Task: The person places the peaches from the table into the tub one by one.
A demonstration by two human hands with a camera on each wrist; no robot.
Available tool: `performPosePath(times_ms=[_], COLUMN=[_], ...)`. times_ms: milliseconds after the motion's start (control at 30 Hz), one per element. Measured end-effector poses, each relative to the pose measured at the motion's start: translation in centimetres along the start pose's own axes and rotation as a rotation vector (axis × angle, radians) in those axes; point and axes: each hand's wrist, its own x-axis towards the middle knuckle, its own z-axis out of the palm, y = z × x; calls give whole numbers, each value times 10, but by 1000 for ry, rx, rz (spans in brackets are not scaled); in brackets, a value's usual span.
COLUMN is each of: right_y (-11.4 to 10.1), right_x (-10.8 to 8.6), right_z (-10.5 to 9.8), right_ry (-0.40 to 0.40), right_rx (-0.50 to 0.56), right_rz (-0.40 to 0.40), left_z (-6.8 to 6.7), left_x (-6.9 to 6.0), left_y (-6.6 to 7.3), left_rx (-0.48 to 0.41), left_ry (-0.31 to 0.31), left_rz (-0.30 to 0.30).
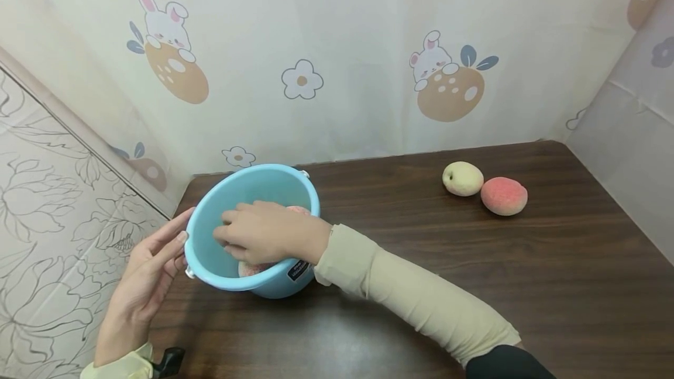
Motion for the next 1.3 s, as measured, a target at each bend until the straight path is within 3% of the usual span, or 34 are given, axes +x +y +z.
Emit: performPosePath(times_ms=[333, 633, 1000, 1300], right_y=[11, 22, 32, 44], right_x=[-12, -25, -49, -67], right_z=[-9, -13, -17, -19], right_ry=[251, 494, 617, 677], right_rx=[-18, -101, -206, -223], right_rz=[-4, -8, 107, 190], left_z=[0, 2, 1, 0], left_x=[0, 0, 0, 2], left_y=[0, 0, -1, -1], left_rx=[1, 0, 4, 17], left_ry=[8, 21, 25, 29], left_rz=[10, -2, -16, -11])
